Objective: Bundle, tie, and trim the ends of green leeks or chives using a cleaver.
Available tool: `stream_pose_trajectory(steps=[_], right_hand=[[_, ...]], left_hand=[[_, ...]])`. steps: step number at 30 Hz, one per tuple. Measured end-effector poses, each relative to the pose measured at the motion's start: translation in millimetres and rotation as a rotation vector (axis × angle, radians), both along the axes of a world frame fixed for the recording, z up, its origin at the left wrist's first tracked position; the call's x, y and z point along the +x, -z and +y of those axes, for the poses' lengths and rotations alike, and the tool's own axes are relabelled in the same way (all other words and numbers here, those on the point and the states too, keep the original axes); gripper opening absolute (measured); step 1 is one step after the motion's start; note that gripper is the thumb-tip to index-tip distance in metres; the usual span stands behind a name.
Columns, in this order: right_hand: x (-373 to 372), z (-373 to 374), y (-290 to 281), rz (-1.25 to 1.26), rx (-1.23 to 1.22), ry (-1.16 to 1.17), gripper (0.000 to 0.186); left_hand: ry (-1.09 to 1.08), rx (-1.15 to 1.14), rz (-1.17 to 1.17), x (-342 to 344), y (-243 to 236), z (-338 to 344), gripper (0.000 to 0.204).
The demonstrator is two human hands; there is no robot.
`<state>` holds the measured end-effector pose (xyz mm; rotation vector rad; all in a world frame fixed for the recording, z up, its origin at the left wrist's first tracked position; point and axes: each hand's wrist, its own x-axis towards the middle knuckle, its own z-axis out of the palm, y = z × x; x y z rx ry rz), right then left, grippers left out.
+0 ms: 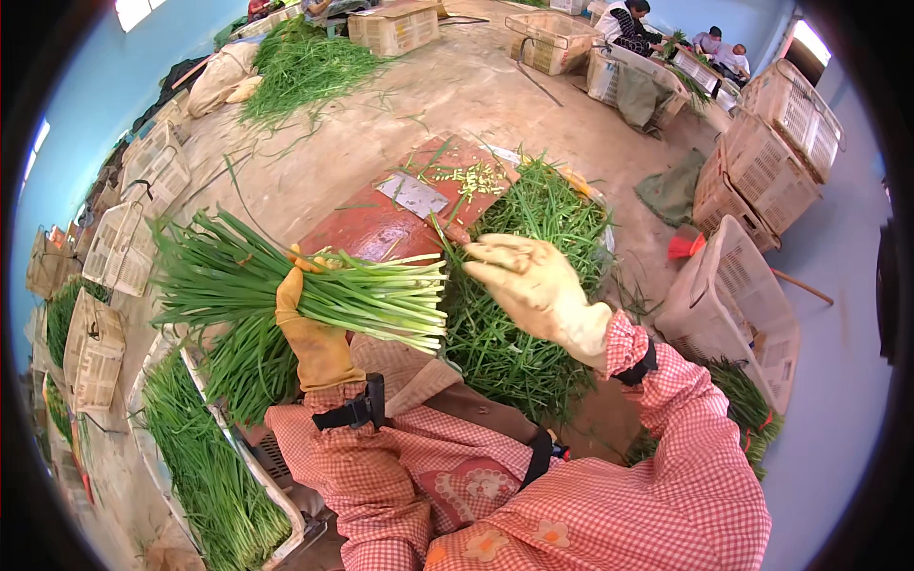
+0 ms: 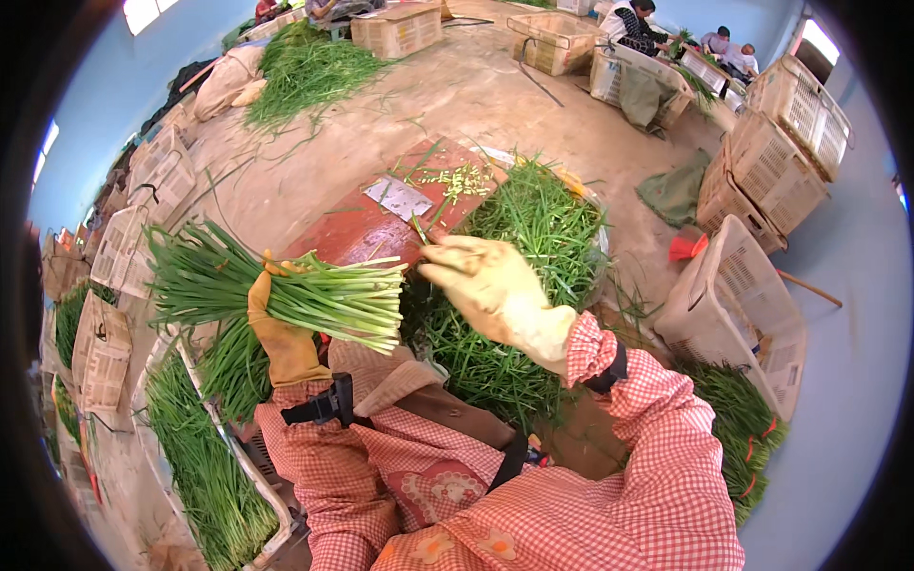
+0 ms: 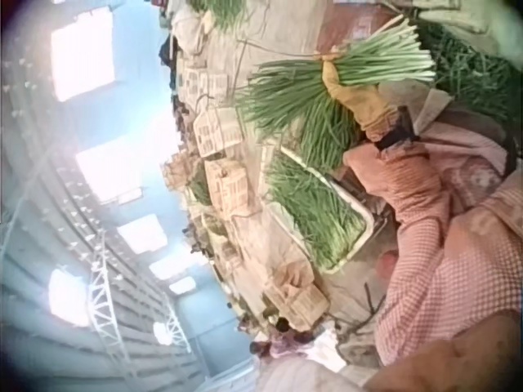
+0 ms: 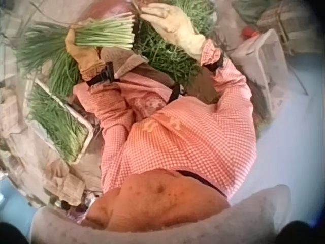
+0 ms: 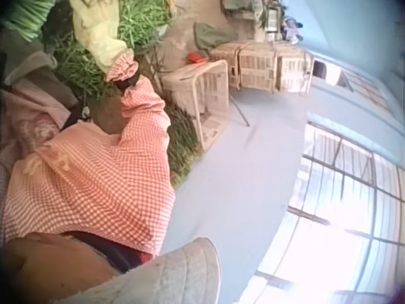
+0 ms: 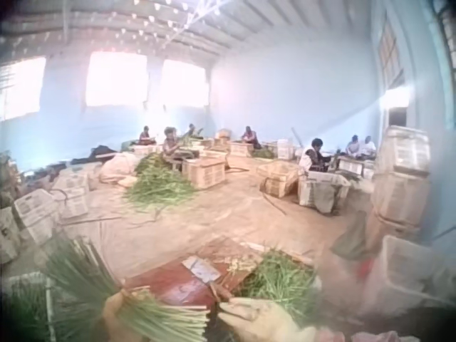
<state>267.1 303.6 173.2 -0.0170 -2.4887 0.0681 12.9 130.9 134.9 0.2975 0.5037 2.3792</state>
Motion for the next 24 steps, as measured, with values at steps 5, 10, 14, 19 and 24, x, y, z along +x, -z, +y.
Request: stream_pose_trajectory(steps=[5,10,14,19,24], right_hand=[[-34.6,-13.3,-23.5,-0.152,0.104,-0.146,0.052],[-51.9,5.4,9.9,-0.163,0.021,-0.354,0.044],[-50.1,0.9,3.0,0.036,-0.048,-0.433,0.033],[-37.5,-3.0,-7.7,0.020,-0.035,-0.300,0.029],[-32.4,-5.3,-6.7,-0.127,0.089,-0.218,0.022]], left_hand=[[0.053,-0.014,-0.117,-3.1,10.3,0.2,0.031],[0.103,-0.050,-0.136,16.9,-0.2,-2.1,0.034],[0.168,-0.017,-0.062,38.4,-12.9,-4.9,0.040],[0.210,-0.017,-0.077,44.2,-7.8,-8.3,0.043],[0.303,0.046,-0.175,45.3,-8.1,-6.3,0.039]])
